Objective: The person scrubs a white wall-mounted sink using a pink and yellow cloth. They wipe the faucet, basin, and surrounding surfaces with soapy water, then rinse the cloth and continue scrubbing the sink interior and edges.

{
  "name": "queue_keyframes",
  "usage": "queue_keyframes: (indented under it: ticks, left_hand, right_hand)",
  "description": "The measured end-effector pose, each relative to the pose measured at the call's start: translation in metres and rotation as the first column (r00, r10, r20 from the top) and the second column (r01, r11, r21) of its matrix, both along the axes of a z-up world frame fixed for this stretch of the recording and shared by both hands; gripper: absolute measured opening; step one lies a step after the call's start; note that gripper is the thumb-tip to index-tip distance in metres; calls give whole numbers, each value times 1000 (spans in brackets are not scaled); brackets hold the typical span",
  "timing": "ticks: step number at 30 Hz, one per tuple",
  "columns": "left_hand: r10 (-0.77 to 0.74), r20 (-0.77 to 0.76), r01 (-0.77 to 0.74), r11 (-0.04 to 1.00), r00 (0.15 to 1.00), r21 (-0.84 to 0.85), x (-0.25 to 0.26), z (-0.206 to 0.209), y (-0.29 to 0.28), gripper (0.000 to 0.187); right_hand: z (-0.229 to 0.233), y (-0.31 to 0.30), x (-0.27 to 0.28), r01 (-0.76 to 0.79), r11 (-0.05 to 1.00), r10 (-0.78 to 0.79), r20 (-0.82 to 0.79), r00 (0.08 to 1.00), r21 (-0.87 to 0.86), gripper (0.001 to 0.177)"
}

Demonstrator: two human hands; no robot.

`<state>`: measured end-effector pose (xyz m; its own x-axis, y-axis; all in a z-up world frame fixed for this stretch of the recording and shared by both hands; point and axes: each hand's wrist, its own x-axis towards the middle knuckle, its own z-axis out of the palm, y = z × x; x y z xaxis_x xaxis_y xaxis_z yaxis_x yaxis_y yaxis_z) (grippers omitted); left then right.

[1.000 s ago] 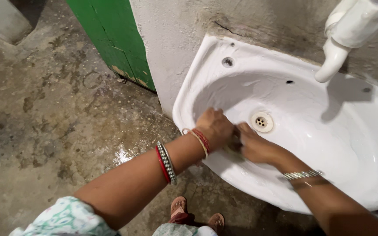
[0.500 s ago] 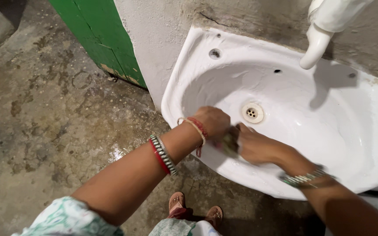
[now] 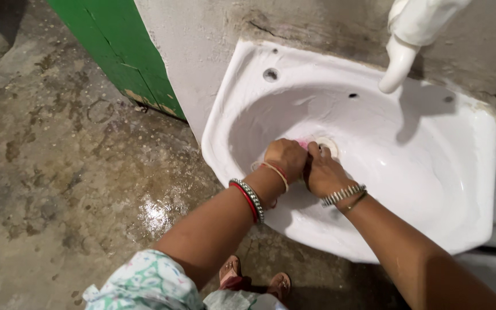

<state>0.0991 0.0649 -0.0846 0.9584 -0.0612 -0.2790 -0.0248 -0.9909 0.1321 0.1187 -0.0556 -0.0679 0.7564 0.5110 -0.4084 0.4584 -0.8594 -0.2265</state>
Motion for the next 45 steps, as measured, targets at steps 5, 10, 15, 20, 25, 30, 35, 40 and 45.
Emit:
queue_keyframes:
  ticks: [5,10,15,20,25,30,35,40,45]
  left_hand:
    - [-149,-161,133,985,976,-106,-16,22,6,23]
    - [-337,-117,298,918,934,-260,-26,39,-8,24]
    - [-189,-90,163,957,978,-240,-29,28,-30,26]
    - [5,7,-3,977,1000,-214,-5,10,-44,28]
    - [-53,-69,37,977,996,-212,-1,6,-48,28]
    - [-322,-278,210,906,905,-367,-4,21,-51,40]
    - [-351,-96,282,864,931,-418,0,21,-88,21]
    - [-162,-37,130,891,986,-434,23,-3,-123,18]
    - [18,-2,-17,930,1000,-368,56,-14,-133,22]
  right_hand:
    - [16,-22,-12,-322,908,295,-137,946,-267,33]
    - [46,-76,-16,-550,834,541,-121,832,-50,35]
    - [26,-66,-12,-307,867,260,-170,951,-392,30]
    - [17,-46,9,152,983,-156,-35,987,-108,38]
    - [27,-52,-1,107,981,-120,-73,990,-159,44]
    - [41,-103,-19,-417,843,395,-135,909,-340,31]
    - [44,-144,-12,-298,854,285,-96,954,-427,31]
    - [24,-140,22,46,954,-13,114,993,-295,27]
    - [18,-135,53,-231,924,350,433,830,-305,22]
